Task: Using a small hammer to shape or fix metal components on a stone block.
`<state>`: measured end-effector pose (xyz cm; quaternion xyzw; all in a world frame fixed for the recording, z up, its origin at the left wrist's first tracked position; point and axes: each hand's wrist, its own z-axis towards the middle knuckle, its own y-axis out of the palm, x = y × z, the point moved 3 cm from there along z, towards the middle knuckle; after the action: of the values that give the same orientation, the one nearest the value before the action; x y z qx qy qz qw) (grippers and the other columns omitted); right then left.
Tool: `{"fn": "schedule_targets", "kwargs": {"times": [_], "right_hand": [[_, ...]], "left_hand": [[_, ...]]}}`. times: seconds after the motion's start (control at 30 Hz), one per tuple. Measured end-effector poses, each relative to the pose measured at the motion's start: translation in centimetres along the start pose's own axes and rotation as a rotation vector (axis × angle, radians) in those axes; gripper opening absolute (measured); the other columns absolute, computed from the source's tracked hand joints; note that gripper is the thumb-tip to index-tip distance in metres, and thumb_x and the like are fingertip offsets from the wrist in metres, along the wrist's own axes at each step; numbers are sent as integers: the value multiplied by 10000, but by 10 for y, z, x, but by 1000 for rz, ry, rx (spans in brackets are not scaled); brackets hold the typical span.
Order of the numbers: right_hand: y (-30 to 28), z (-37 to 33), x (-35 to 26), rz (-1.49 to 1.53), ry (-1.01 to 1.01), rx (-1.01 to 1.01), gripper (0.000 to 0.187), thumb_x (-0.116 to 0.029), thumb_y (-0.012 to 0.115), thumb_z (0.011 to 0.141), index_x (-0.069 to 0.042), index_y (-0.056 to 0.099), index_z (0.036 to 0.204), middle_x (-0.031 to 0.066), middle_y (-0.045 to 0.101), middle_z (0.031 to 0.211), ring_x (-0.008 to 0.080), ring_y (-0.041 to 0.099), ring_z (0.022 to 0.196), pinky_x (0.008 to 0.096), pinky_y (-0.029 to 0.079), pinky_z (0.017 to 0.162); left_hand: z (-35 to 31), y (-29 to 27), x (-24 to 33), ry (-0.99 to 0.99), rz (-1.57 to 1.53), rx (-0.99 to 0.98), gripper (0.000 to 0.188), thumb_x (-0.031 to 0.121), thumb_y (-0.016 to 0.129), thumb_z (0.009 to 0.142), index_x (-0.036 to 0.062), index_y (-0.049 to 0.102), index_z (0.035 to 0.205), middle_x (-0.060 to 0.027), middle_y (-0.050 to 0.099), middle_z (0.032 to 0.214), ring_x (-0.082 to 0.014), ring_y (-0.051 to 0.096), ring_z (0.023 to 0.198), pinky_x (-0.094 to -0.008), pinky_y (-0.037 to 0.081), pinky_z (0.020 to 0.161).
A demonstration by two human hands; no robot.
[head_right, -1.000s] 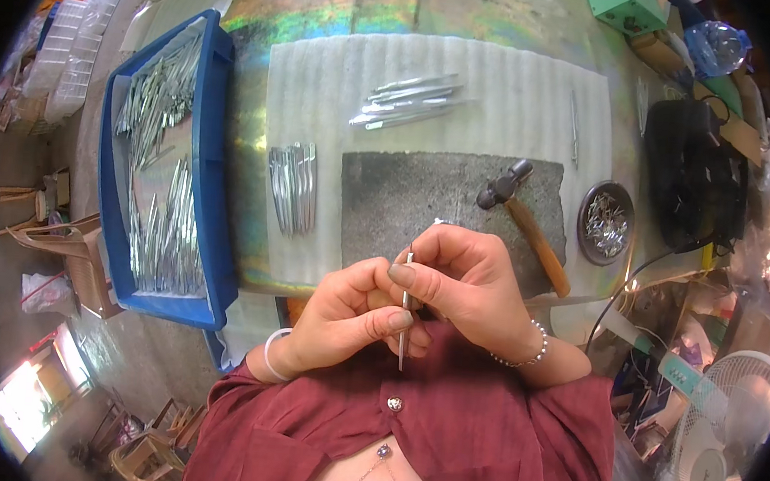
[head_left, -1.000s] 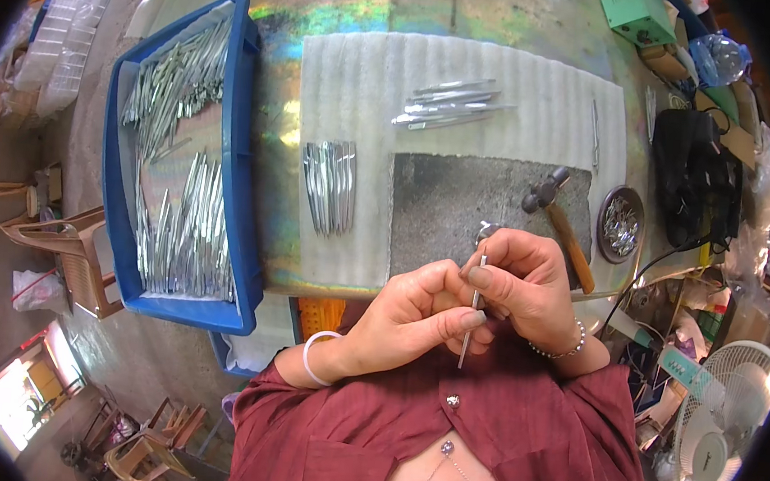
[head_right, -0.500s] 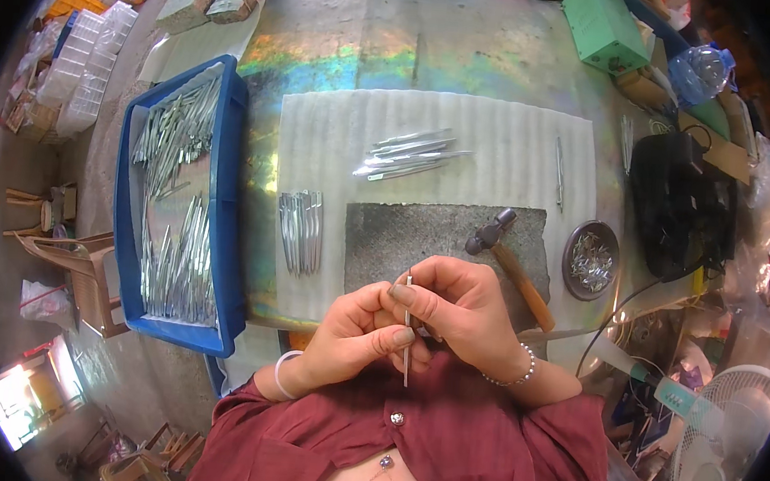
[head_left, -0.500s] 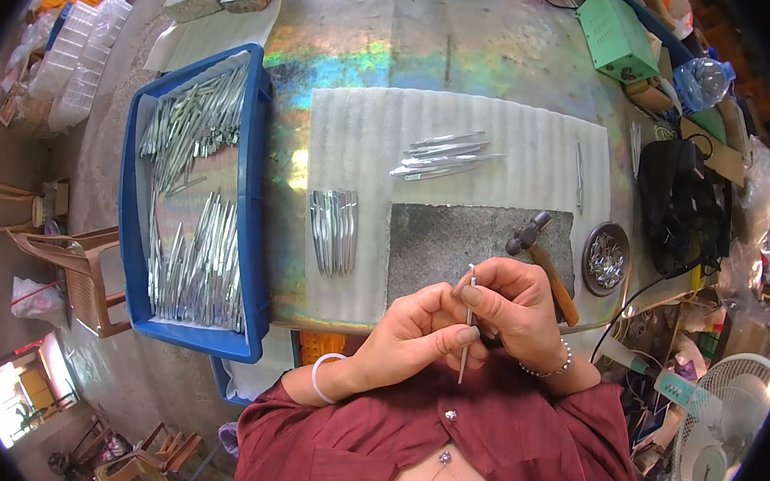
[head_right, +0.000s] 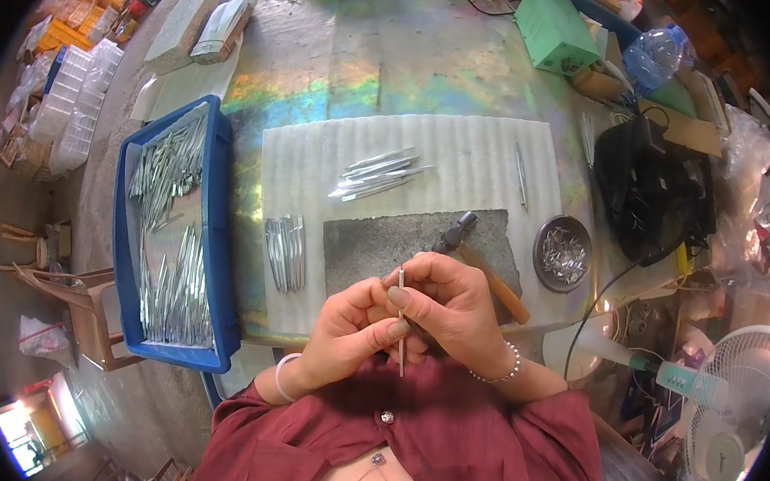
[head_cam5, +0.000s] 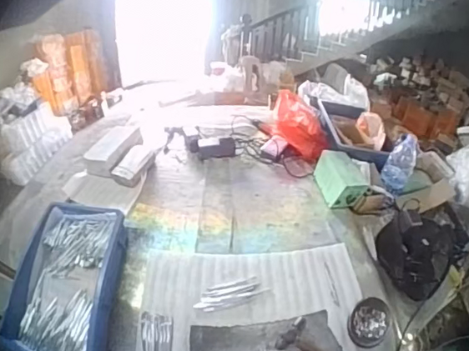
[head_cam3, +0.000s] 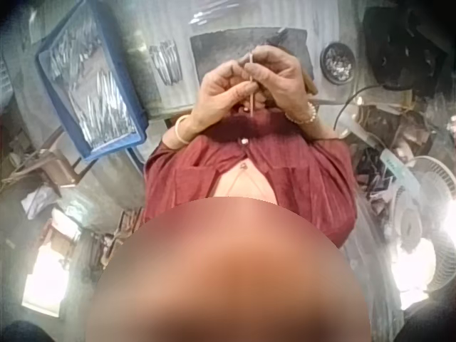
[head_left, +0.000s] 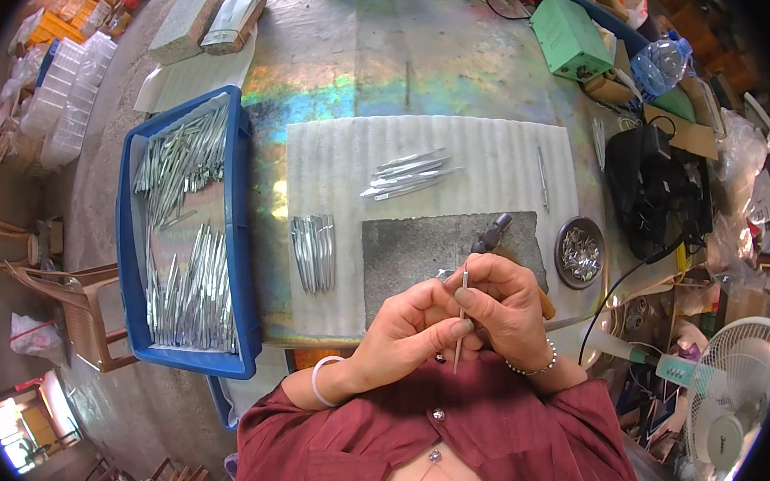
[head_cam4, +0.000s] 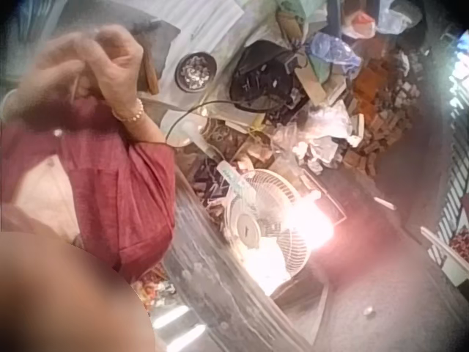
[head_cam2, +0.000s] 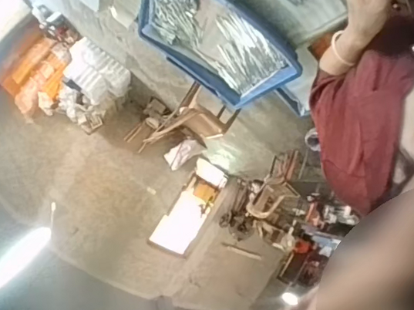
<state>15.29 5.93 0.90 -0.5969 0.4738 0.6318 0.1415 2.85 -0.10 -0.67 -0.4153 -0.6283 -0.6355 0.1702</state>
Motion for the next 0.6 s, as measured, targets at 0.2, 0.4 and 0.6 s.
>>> {"fn": "schedule_targets", "kwargs": {"times": [0.2, 0.4, 0.6], "right_hand": [[-5, -4, 1, -28, -32, 38, 94, -51, 558, 908, 30, 549, 956, 49, 602, 712, 80, 577, 550, 197, 454, 444], [-5, -6, 1, -4, -20, 45, 89, -49, 557, 908, 30, 550, 947, 47, 600, 707, 72, 568, 545, 193, 446, 439], [-5, -6, 0, -2, -45, 20, 109, -40, 553, 908, 33, 545, 989, 52, 604, 706, 79, 564, 519, 198, 439, 413]], "left_hand": [[2, 7, 1, -61, -46, 8, 83, 67, 514, 938, 20, 446, 943, -110, 638, 824, -110, 593, 654, -208, 463, 568], [1, 8, -1, -87, -26, 20, 91, 86, 512, 942, 24, 448, 954, -116, 636, 830, -114, 596, 652, -208, 462, 565], [3, 9, -2, -49, -15, -2, 95, 94, 508, 946, 23, 451, 970, -110, 634, 838, -110, 590, 660, -206, 448, 561]]}}
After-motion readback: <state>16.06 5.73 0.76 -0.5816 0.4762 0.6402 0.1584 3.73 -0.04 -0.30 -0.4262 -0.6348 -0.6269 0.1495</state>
